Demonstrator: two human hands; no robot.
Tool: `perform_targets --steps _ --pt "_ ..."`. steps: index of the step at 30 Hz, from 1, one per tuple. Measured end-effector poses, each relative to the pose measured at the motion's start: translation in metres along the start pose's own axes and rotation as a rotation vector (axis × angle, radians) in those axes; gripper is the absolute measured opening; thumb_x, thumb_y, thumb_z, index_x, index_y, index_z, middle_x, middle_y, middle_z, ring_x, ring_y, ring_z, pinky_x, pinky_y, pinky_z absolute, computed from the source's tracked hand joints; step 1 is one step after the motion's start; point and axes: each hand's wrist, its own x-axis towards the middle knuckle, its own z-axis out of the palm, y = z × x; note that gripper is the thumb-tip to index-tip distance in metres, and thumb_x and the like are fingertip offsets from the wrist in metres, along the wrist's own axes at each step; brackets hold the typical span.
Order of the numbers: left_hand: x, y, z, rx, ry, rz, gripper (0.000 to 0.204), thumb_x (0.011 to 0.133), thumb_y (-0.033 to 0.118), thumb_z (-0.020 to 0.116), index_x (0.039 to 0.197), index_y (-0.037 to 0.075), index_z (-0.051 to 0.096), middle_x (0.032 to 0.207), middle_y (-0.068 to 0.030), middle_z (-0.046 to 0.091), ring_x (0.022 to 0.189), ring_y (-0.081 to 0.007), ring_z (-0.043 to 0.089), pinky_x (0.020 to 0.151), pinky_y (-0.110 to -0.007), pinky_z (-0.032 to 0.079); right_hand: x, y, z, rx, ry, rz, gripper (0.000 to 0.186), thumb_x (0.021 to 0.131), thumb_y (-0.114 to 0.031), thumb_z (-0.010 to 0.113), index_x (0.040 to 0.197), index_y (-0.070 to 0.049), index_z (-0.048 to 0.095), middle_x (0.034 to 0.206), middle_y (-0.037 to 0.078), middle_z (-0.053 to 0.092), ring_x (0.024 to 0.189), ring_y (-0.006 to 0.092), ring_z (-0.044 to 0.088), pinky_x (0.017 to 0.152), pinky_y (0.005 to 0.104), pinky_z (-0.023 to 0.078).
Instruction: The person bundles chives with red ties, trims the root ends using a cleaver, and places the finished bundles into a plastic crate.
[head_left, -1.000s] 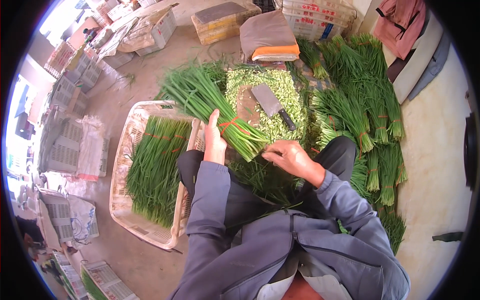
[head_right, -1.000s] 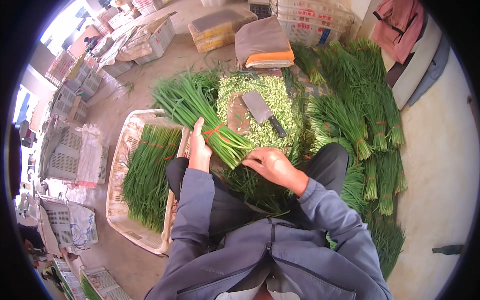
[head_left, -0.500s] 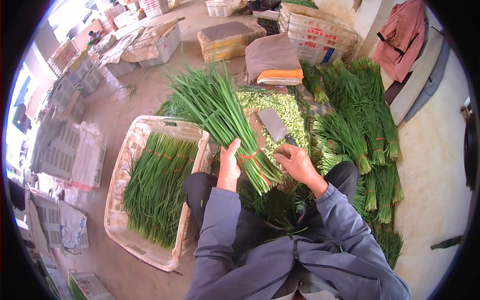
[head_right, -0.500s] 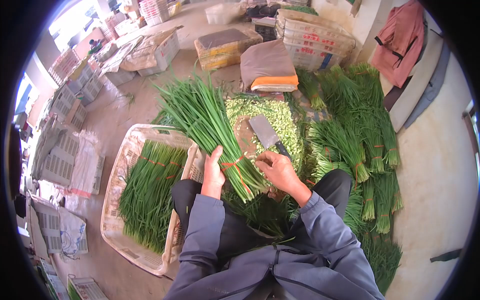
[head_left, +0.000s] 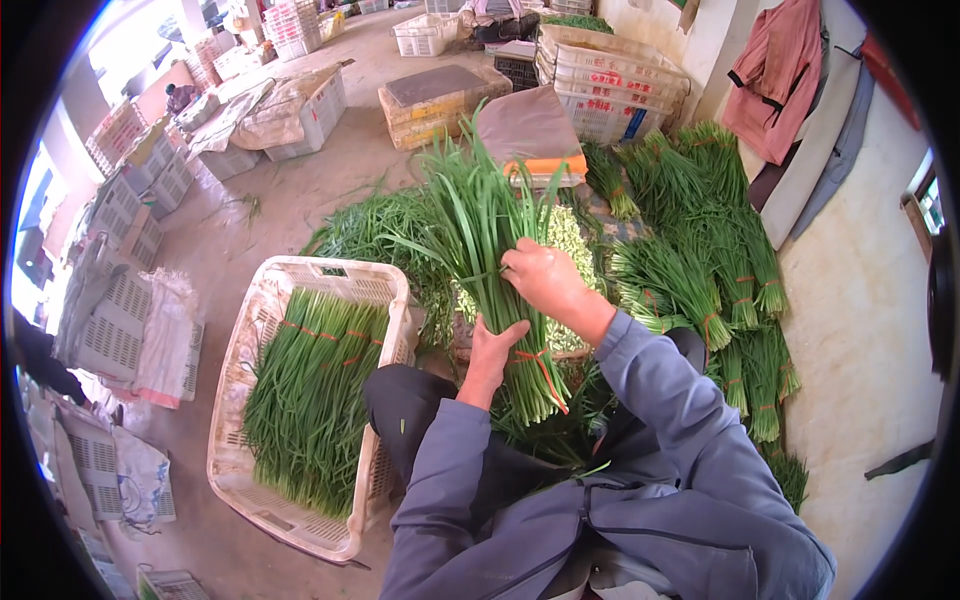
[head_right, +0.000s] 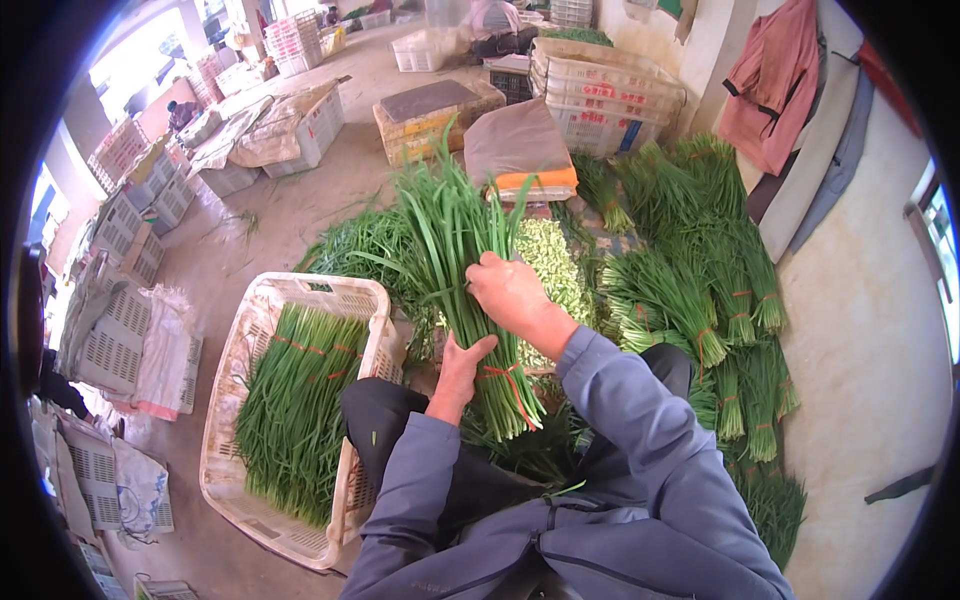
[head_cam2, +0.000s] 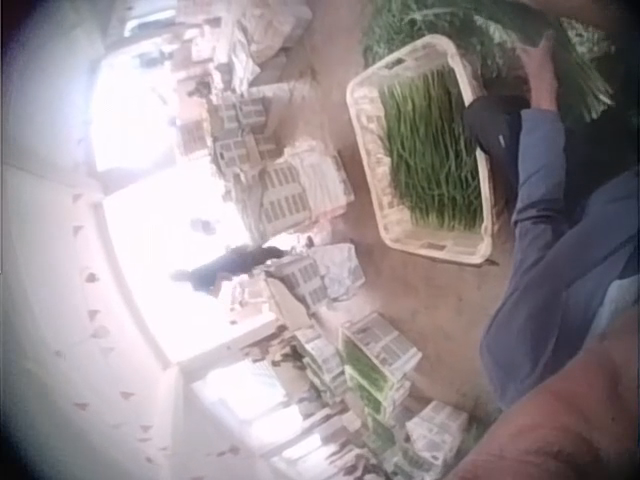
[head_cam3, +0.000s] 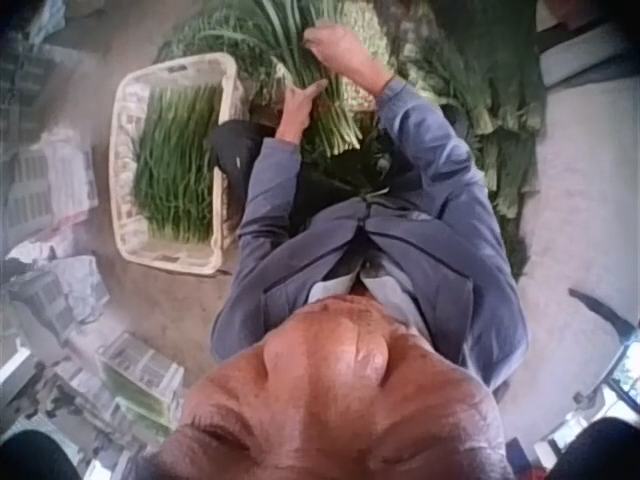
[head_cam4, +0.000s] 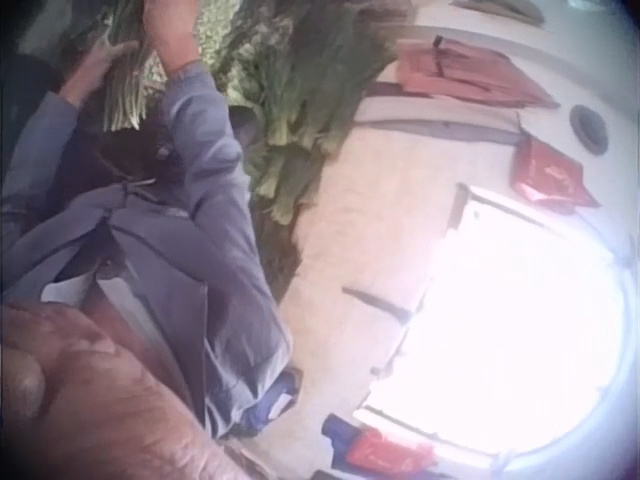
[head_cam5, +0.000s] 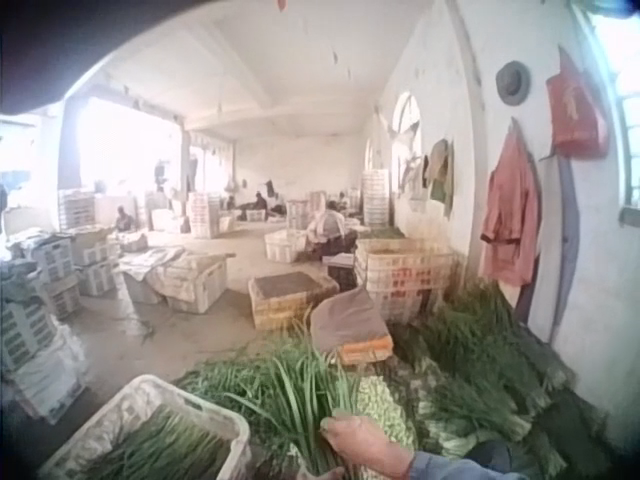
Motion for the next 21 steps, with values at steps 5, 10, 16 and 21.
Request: perform_targets --steps 5,10,16,21 --pt "-0.006 0.004 0.005 0.009 -0.001 0.039 0.067 0.076 0.001 0.079 0.135 0.0 0.046 0.119 -0.0109 0.065 0.104 -0.0198 0.064 0.094 -0.034 0.051 0.019 0.032 -0.048 1.361 0.289 0.577 0.013 0.093 -0.018 0.07 0.088 -0.006 0.066 0.07 0.0 0.06 0.06 0.0068 0.053 0.053 0.0238 0.044" --pt "-0.004 0.002 0.007 0.065 -0.039 0.048 0.072 0.076 -0.005 0.076 0.14 0.002 0.043 0.124 -0.0089 0.062 0.11 -0.0189 0.062 0.099 -0.033 0.049 -0.009 0.046 -0.085 1.364 -0.244 0.311 0.013 0.093 -0.013 0.07 0.092 0.0 0.071 0.073 0.005 0.067 0.058 0.0088 0.061 0.052 0.0225 0.05" --pt "-0.001 -0.006 0.008 0.086 -0.021 0.09 0.07 0.075 -0.004 0.076 0.137 0.002 0.045 0.122 -0.008 0.062 0.108 -0.0176 0.061 0.097 -0.032 0.049 -0.024 0.011 -0.035 0.833 -0.238 0.505 0.027 0.09 -0.015 0.072 0.106 0.007 0.07 0.075 0.009 0.071 0.06 0.0113 0.066 0.056 0.0256 0.054" --pt "-0.004 -0.003 0.01 0.124 -0.019 0.088 0.067 0.075 -0.002 0.078 0.135 0.002 0.048 0.123 -0.0075 0.061 0.109 -0.0166 0.06 0.097 -0.031 0.049 -0.03 0.01 -0.019 0.77 -0.148 0.487 0.025 0.089 -0.016 0.072 0.101 0.006 0.07 0.073 0.007 0.069 0.057 0.0107 0.062 0.053 0.0269 0.051"
